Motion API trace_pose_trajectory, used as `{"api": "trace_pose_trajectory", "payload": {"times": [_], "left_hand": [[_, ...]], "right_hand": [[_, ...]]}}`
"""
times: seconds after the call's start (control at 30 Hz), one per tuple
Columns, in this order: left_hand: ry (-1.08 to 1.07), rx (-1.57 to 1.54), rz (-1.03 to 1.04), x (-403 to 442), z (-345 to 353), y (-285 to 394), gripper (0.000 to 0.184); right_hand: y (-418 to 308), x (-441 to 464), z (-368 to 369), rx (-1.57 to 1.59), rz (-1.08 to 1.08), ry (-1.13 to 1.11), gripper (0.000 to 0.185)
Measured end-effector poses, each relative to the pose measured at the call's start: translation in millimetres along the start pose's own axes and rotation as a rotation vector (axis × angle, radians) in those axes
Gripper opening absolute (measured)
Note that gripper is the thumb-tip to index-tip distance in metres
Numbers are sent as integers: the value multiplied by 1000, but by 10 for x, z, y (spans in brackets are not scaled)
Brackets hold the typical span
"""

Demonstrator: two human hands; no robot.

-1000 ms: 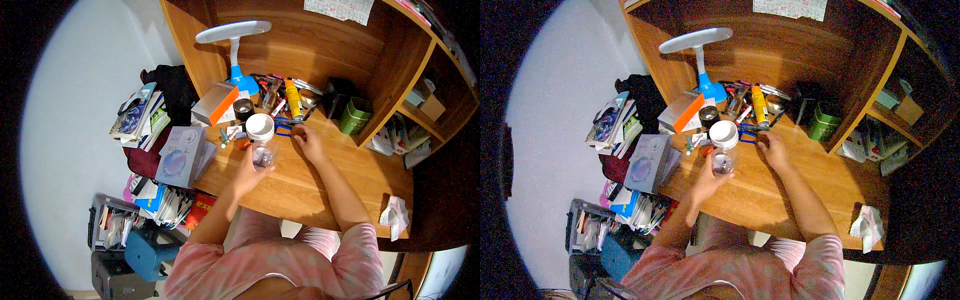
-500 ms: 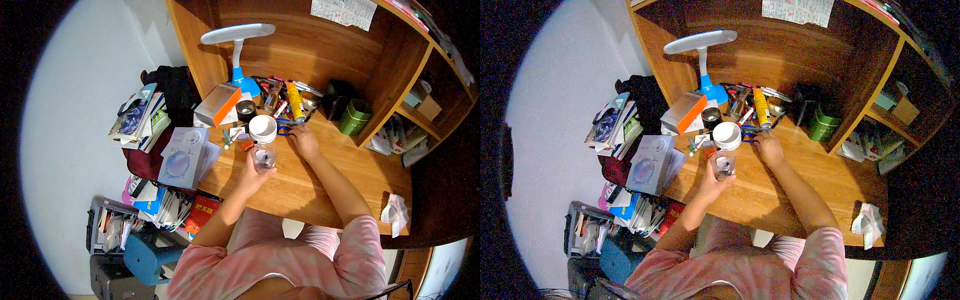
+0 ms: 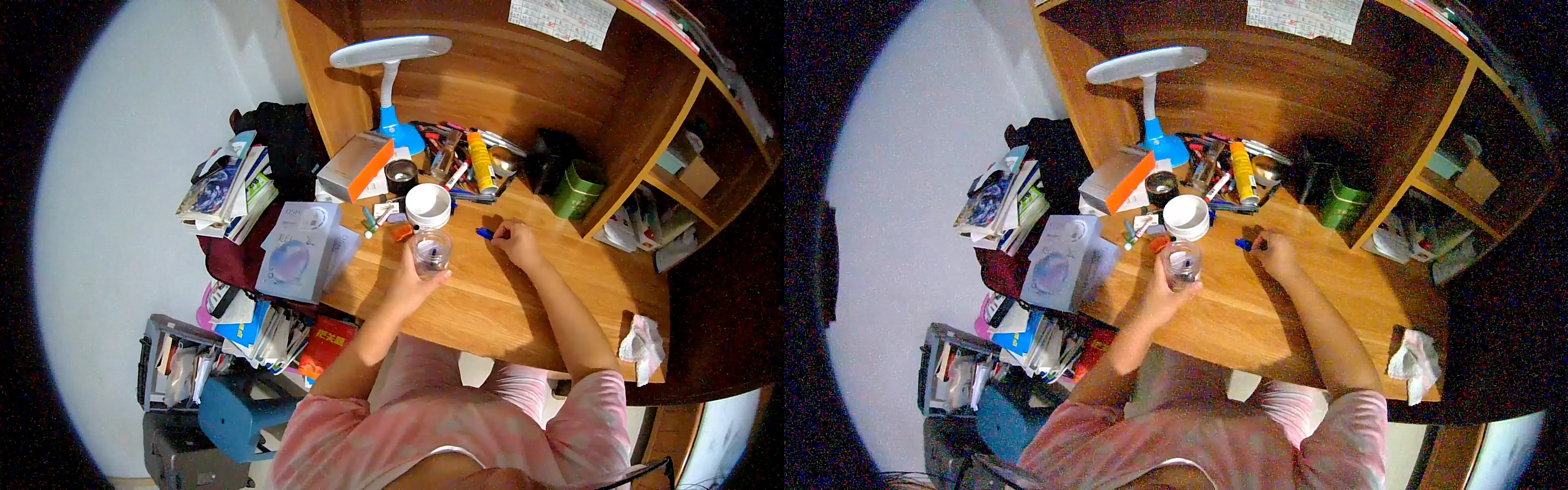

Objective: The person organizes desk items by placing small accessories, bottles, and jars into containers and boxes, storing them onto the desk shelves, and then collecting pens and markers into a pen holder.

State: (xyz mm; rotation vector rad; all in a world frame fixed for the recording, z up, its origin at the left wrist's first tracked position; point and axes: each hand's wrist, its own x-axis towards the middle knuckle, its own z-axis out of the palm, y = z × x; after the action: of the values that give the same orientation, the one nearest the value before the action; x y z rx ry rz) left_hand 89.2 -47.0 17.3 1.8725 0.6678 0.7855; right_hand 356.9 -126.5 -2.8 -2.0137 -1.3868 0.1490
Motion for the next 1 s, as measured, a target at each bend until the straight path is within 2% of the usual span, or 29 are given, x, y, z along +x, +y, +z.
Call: {"api": "trace_pose_trajectory", "payload": {"times": [0.1,0.2,0.3,0.4,0.5,0.6,0.7,0.8,0.9,1.0], "left_hand": [[16,-46,44,28,42,-172,84],[17,4,23,9,11,-98,82],[1,-7,65,1,18,-139,83],[-35,-11,22,13,-3,-128,82],[9,-51,82,11,37,-149,82],[-1,39,49,-16,-12,-4,82],[4,-65,68,13,41,-177,83],[28,-82,73,4,68,-174,84],[-25,-166,43,25,76,-267,82],[-28,-135,12,15,65,-247,85]], "right_hand": [[-60,-14,-92,0,109,-128,20],[-140,-31,-138,21,122,-162,24],[-190,-94,-138,-92,7,-101,24],[-194,-144,-91,-148,-41,-103,18],[-237,-196,-70,-220,-87,-78,18],[-248,-190,-39,-203,-47,-50,19],[-238,-96,-38,-146,-213,164,23],[-456,-18,-143,201,-83,75,19],[-863,-31,-219,425,-57,-11,15],[-1154,-85,-229,460,-103,-133,15]]}}
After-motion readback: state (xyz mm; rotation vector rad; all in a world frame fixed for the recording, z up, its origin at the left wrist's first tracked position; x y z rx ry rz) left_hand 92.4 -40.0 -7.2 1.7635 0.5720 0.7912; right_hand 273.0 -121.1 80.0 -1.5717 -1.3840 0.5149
